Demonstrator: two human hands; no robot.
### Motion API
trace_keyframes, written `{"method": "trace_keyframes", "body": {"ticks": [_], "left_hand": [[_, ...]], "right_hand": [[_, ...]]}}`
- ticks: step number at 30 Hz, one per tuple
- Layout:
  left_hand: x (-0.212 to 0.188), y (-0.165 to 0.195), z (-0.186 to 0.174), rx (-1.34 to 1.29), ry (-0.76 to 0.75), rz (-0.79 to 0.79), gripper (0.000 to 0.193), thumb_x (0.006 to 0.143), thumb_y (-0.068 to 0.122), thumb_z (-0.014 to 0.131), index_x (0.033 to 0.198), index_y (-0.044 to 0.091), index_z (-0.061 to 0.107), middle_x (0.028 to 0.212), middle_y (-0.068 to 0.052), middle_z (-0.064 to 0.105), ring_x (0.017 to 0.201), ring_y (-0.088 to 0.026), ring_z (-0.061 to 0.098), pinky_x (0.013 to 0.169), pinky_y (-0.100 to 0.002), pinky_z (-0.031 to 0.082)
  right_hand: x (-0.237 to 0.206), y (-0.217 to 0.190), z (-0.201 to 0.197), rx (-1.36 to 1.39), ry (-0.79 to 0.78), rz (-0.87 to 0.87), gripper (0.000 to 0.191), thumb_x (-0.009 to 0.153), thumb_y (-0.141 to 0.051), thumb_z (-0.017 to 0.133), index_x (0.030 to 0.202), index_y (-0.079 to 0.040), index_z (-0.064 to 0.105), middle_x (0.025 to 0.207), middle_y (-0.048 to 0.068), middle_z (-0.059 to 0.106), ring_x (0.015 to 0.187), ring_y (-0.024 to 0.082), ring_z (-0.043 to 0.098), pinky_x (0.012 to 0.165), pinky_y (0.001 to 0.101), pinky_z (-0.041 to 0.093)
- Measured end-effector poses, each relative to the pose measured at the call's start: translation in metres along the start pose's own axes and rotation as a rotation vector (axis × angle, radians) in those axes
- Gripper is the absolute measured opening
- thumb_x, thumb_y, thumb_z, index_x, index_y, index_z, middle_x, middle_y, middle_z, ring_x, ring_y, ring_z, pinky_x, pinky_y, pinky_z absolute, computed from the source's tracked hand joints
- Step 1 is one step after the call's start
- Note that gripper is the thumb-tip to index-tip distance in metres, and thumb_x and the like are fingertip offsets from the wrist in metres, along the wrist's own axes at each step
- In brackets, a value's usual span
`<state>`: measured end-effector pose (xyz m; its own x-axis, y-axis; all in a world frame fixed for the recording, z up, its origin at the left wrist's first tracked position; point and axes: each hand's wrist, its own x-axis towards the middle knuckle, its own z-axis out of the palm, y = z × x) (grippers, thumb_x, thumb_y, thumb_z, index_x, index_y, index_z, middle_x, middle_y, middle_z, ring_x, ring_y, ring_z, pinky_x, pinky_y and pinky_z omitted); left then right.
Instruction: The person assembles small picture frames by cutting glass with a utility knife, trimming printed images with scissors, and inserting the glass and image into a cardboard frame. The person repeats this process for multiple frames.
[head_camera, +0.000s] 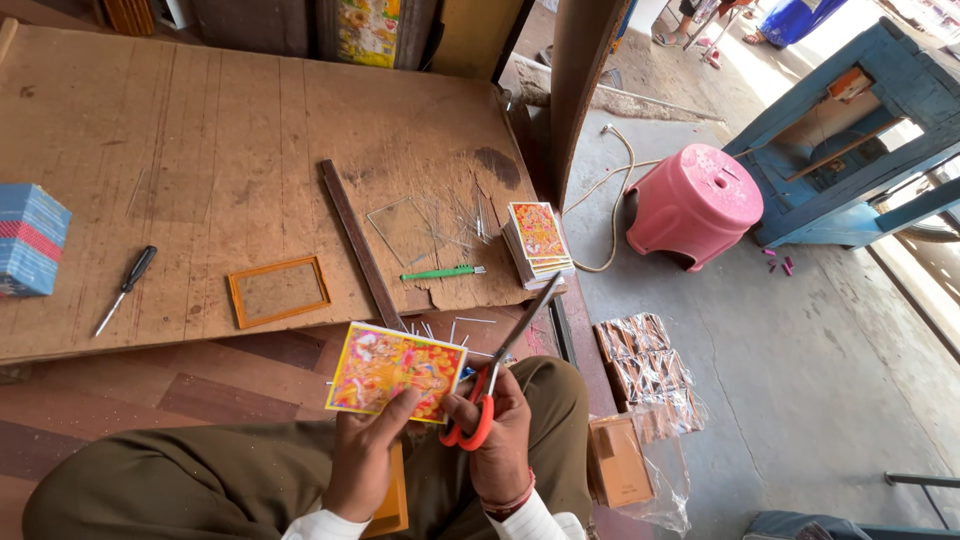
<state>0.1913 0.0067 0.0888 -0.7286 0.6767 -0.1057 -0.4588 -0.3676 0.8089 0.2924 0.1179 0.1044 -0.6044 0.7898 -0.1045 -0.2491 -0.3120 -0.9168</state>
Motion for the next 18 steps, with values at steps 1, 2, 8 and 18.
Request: {"method": "trace_keyframes", "body": {"ticks": [1,2,8,18], "left_hand": [[0.001,0.002,0.004,0.061,0.039,0.043,0.032,0.094,0.023,0.068,0.114,-0.001,0.071,0.106,-0.008,0.077,0.094,-0.013,0.073,0.084,-0.031,0.058],[0.003,0.005,0.008,0.081,0.058,0.08,0.031,0.094,0.022,0.068,0.114,0.0,0.07,0.105,-0.008,0.077,0.091,-0.014,0.073,0.08,-0.031,0.058],[0.016,0.03,0.014,0.053,0.205,0.032,0.028,0.096,0.024,0.066,0.114,0.002,0.067,0.094,-0.009,0.075,0.066,-0.016,0.068,0.048,-0.029,0.052],[0.033,0.019,0.027,-0.071,0.19,0.096,0.029,0.093,0.018,0.073,0.116,0.001,0.068,0.098,-0.009,0.075,0.071,-0.015,0.071,0.056,-0.028,0.057]], "right_hand": [[-0.001,-0.001,0.002,-0.018,-0.02,-0.001,0.046,0.08,0.003,0.078,0.123,0.002,0.061,0.09,0.008,0.072,0.072,0.014,0.07,0.056,0.0277,0.057],[-0.002,-0.001,0.002,-0.033,-0.043,-0.004,0.047,0.081,0.003,0.078,0.124,0.002,0.06,0.089,0.009,0.071,0.072,0.014,0.07,0.056,0.0272,0.056],[-0.017,0.008,-0.013,-0.096,-0.156,0.025,0.068,0.075,-0.028,0.089,0.129,0.002,0.06,0.078,0.004,0.066,0.052,0.014,0.063,0.046,0.0261,0.049],[-0.048,0.031,-0.036,-0.141,-0.415,0.232,0.099,0.066,-0.057,0.092,0.134,0.004,0.053,0.071,0.006,0.063,0.058,0.013,0.061,0.054,0.0262,0.05]]}}
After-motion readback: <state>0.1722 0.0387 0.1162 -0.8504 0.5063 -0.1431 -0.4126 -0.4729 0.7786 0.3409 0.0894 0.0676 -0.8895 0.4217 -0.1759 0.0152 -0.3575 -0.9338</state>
